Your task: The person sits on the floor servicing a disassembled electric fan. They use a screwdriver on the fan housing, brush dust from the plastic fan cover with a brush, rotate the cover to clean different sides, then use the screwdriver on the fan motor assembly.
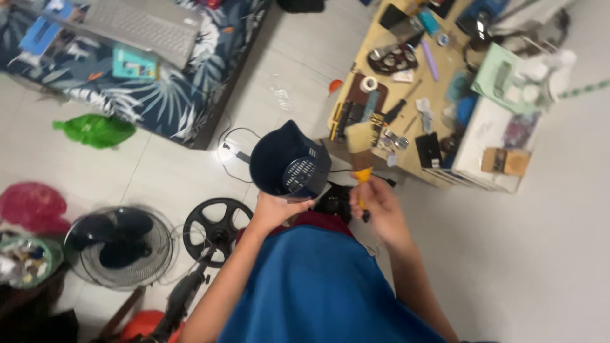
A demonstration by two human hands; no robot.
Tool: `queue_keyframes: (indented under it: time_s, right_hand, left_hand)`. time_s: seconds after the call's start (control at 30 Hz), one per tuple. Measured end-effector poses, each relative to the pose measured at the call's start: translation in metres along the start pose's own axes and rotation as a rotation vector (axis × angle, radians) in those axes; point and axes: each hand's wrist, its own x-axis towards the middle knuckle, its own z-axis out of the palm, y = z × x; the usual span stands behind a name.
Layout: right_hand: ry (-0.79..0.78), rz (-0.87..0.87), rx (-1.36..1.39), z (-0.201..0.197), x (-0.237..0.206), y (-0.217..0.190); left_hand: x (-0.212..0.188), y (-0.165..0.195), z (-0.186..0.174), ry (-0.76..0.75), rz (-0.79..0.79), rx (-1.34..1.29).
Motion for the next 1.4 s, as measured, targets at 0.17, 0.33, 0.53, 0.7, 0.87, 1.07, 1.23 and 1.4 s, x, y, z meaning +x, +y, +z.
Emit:
queue_keyframes:
  time_s: [0.17, 0.33, 0.53, 0.7, 0.87, 1.07, 1.23, 1.4]
  right_hand:
    - [0.048, -0.057, -0.161, -0.015, 0.010, -0.017]
    - [0.061, -0.088, -0.425, -0.002, 0.020, -0.062]
    - [-0.332, -0.239, -1.378, 0.078, 0.051, -0.135]
    - [-0.518, -0.268, -1.869, 0.154, 0.111, -0.104]
    - [-0.347, -0.248, -1.869, 0.125, 0.120, -0.129]
    - [-0.184, -0.088, -0.957, 0.051, 0.137, -0.091]
    - [-0.078, -0.158, -1.321, 0.037, 0.172, 0.107]
    - [-0.070, -0.343, -1.086, 0.004, 0.155, 0.193]
  left_hand:
    - [-0.009, 0.016, -0.005, 0.191, 0.026, 0.243]
    - [-0.012, 0.021, -0.012, 0.377, 0.376, 0.555]
    - [-0.024, 0.023, -0.023, 0.434, 0.317, 0.586]
    - [-0.031, 0.026, -0.015, 0.447, 0.339, 0.609]
    - [-0.036, 0.021, -0.018, 0.569, 0.292, 0.587]
    - [-0.054, -0.018, -0.043, 0.729, -0.116, 0.600]
    - [-0.074, -0.075, -0.069, 0.905, -0.224, 0.551]
    - [-0.071, -0.117, -0.105, 1.098, -0.137, 0.721]
